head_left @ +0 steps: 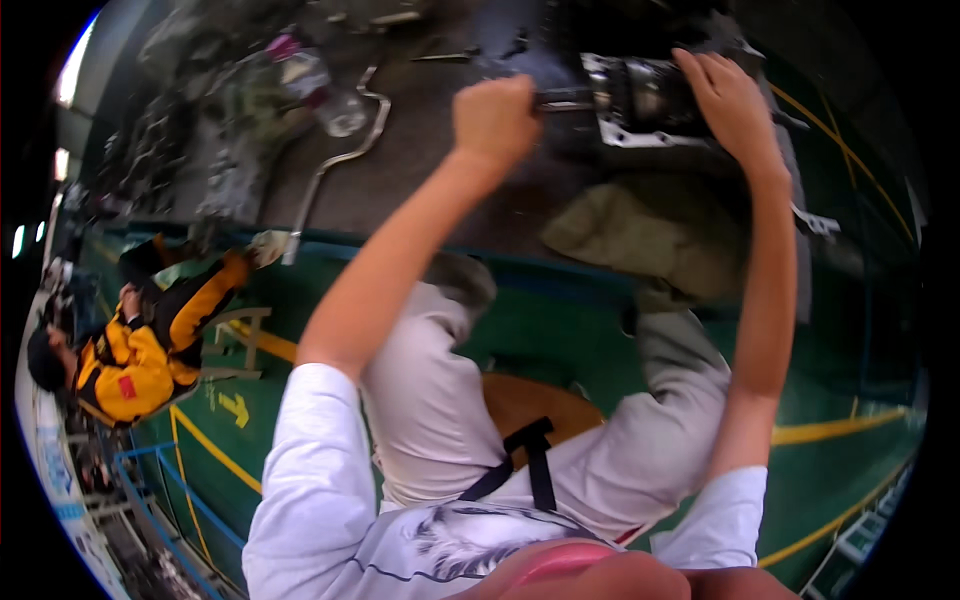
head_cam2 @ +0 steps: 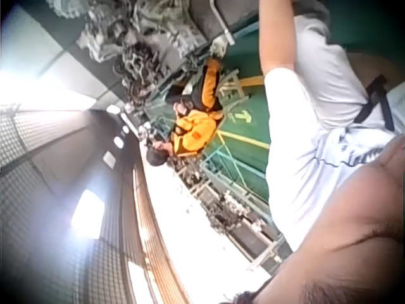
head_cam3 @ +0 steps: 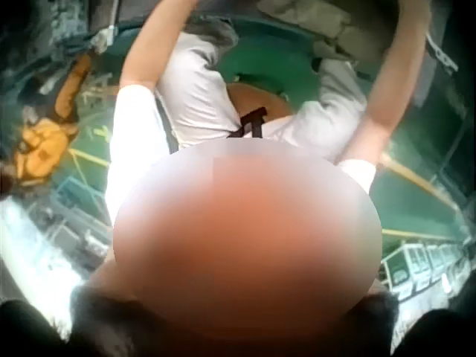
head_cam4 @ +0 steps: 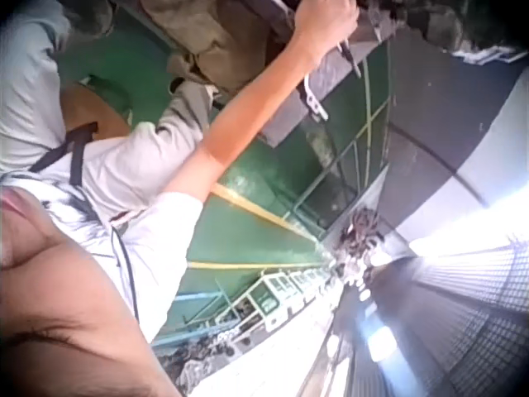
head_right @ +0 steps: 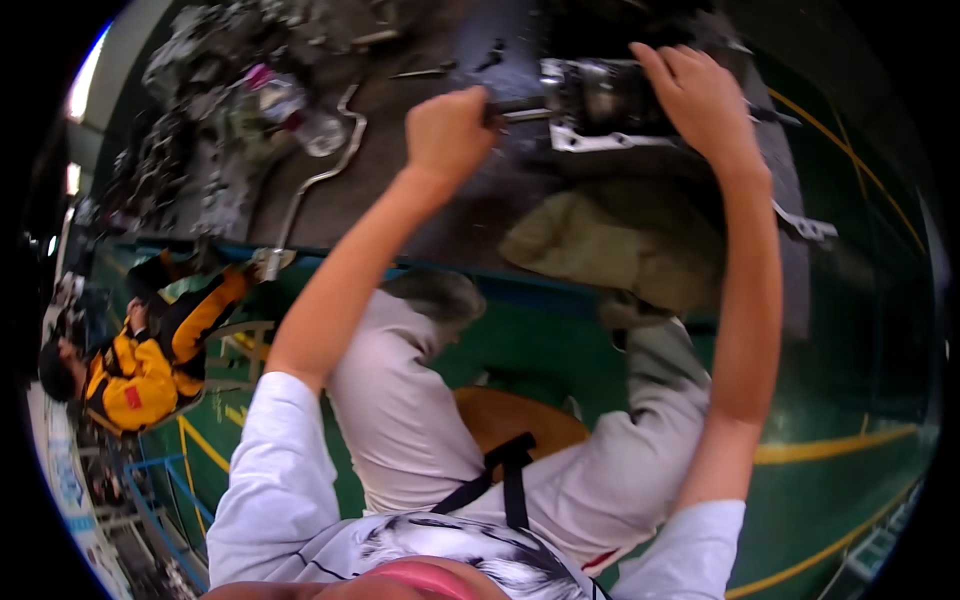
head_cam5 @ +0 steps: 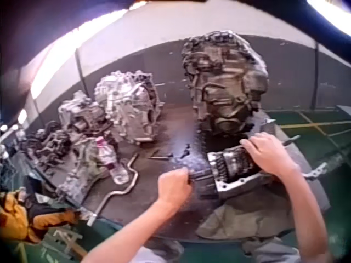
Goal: The person installs a gear shaft assembly into a transmission housing by hand, rotates the gears, and handles a metal crank wrench on the workbench.
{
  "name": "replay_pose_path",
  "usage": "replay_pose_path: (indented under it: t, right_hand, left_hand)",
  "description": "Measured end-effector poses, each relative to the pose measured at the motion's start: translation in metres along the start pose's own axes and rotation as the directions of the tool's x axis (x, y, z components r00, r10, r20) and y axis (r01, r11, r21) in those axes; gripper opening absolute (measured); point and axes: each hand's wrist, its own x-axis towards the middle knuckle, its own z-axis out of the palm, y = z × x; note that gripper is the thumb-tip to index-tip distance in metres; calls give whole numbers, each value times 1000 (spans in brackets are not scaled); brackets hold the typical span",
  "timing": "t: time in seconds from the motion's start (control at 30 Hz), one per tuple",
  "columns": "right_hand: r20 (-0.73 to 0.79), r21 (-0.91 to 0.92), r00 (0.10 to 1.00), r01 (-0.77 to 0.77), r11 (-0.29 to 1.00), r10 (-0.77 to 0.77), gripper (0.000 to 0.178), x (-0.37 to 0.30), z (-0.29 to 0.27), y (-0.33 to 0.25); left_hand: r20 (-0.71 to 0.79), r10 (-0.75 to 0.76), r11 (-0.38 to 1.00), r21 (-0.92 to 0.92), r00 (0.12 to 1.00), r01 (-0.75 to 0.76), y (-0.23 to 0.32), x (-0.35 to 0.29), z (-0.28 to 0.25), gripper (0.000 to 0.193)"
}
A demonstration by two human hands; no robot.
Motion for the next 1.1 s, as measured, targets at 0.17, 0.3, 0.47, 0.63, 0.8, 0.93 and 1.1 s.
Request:
replay_pose_path:
  t: [0.17, 0.3, 0.47, 0.63, 0.8, 0.93, 1.1]
  right_hand:
    - [42, -100, 998, -32, 994, 36, 36, -22, -9, 8]
    - [38, -99, 999, -32, 995, 36, 35, -23, -9, 1]
    - [38, -71, 999, -30, 997, 33, 30, -24, -10, 2]
    - [177, 315, 917, -397, 862, 357, 33, -11, -26, -8]
    - [221, 318, 893, -447, 837, 393, 33, -7, -35, -11]
    - [172, 330, 908, -418, 846, 382, 36, -11, -31, -7]
    - [165, 376, 915, -404, 834, 369, 37, -11, -29, -6]
  left_hand:
    - [115, -4, 999, 37, 993, 0, 18, 13, 1, 17]
    - [364, -64, 998, 32, 929, 56, 11, 21, -6, 23]
    - [155, -41, 998, 49, 987, 33, 13, 11, 2, 19]
    - [-36, 32, 999, 43, 999, -30, 9, 3, 14, 19]
    - [-104, 69, 998, 22, 992, -67, 6, 4, 15, 18]
    - [185, 12, 999, 30, 983, -18, 11, 16, 0, 20]
    - [357, -42, 999, 25, 933, 35, 7, 19, -4, 21]
